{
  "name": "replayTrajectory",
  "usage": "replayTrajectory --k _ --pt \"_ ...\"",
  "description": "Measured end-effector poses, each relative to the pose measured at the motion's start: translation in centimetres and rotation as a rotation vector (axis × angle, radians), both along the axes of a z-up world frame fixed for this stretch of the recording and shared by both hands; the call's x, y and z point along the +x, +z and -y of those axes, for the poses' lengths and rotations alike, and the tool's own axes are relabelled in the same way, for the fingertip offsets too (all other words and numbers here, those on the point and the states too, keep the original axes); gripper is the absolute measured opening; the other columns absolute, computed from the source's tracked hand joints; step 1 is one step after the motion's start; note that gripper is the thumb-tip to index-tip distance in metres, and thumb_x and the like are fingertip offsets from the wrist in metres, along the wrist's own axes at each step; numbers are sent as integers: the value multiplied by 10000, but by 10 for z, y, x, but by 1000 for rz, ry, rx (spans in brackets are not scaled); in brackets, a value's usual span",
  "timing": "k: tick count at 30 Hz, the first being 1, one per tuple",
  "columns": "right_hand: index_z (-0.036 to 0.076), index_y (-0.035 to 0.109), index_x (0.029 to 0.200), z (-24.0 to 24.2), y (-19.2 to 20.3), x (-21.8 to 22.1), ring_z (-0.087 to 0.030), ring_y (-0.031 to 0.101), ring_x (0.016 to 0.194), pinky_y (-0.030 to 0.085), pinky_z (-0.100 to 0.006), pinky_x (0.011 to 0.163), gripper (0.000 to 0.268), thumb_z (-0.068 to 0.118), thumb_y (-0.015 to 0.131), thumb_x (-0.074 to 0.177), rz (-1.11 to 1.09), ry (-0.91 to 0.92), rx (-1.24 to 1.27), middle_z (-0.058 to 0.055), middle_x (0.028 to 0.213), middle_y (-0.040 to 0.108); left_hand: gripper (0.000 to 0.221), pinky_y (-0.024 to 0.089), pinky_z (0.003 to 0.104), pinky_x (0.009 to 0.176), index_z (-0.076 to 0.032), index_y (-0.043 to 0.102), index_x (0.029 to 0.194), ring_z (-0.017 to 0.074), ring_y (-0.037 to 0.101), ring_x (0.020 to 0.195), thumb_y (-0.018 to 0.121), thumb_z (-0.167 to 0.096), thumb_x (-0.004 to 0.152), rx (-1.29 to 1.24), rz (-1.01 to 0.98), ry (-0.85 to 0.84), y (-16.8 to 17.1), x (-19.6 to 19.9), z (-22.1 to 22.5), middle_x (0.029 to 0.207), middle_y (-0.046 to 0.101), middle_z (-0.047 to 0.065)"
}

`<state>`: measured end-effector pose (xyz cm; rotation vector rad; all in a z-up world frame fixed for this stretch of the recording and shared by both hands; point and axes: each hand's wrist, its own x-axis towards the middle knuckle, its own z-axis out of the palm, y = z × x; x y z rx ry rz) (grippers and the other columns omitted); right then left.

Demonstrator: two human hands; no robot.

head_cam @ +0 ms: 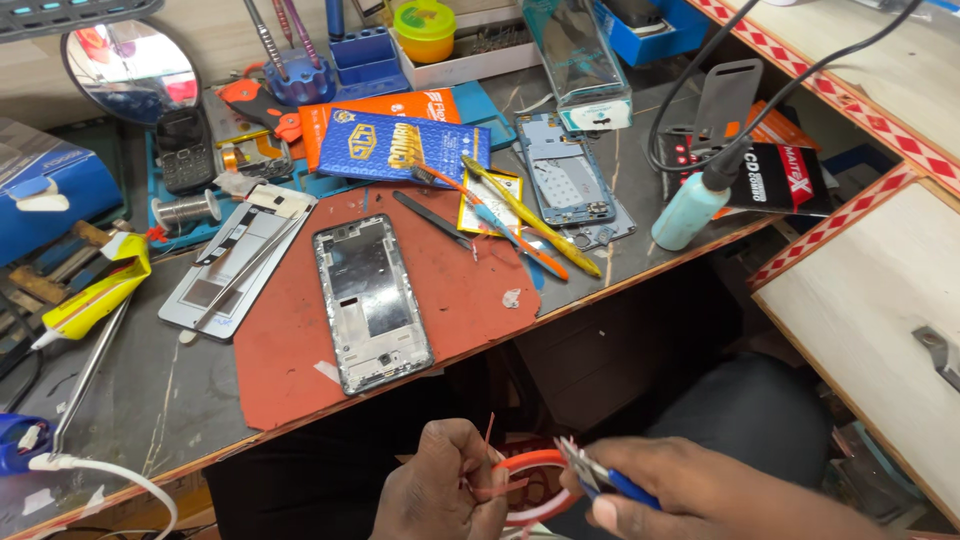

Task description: The person uses tweezers to remove small components from a disassembled smartphone frame and then applies red adhesive tape to the interior edges. The work is performed on a cluttered workbench with various tools and phone parts visible.

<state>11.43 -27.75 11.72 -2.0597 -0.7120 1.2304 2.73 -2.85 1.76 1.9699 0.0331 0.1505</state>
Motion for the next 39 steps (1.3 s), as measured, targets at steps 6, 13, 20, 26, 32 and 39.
replayTrajectory --k 6,13,20,26,32,39 --pt "49 640 1248 -12 -56 -15 -218 578 1109 523 -366 935 555 403 842 871 430 -152 153 -115 1186 590 435 668 261 697 -67 431 995 60 753 658 831 -101 829 -182 70 -63 -10 -5 -14 589 532 -13" --pt "100 622 1214 -34 -82 -27 -157 725 955 586 -315 854 503 143 805 748 384 -513 68 -63 1003 725 467 651 282 711 -61 457 1001 56 686 633 842 -31 739 -365 -122 0 -9 -10 -5 590 513 -13" --pt "102 667 1079 -46 -62 -20 -107 633 714 539 -301 686 276 116 757 818 252 -496 90 -70 746 715 736 667 340 841 -62 379 1161 129 753 820 935 -83 678 -516 -90 -78 -7 -11 -18 835 604 70" --pt "96 655 1004 -43 -51 -13 -95 527 649 489 -298 603 224 134 772 817 254 -462 120 -41 663 641 865 638 437 879 -92 358 1213 219 778 1051 972 -170 609 -586 -176 -106 -1 -13 -23 1047 652 112" --pt "99 651 982 -33 -45 -11 -121 474 652 467 -314 606 213 158 780 823 193 -440 55 -62 645 615 886 572 485 995 -105 310 1244 263 730 1176 971 -154 656 -590 -41 -165 -11 -14 -20 1115 675 151" --pt "99 628 969 -25 -47 -5 -158 546 636 505 -326 640 236 113 769 781 251 -395 68 -68 658 635 843 573 500 995 -103 309 1205 292 725 1177 966 -180 682 -689 38 -125 -23 -21 -37 1202 670 199"
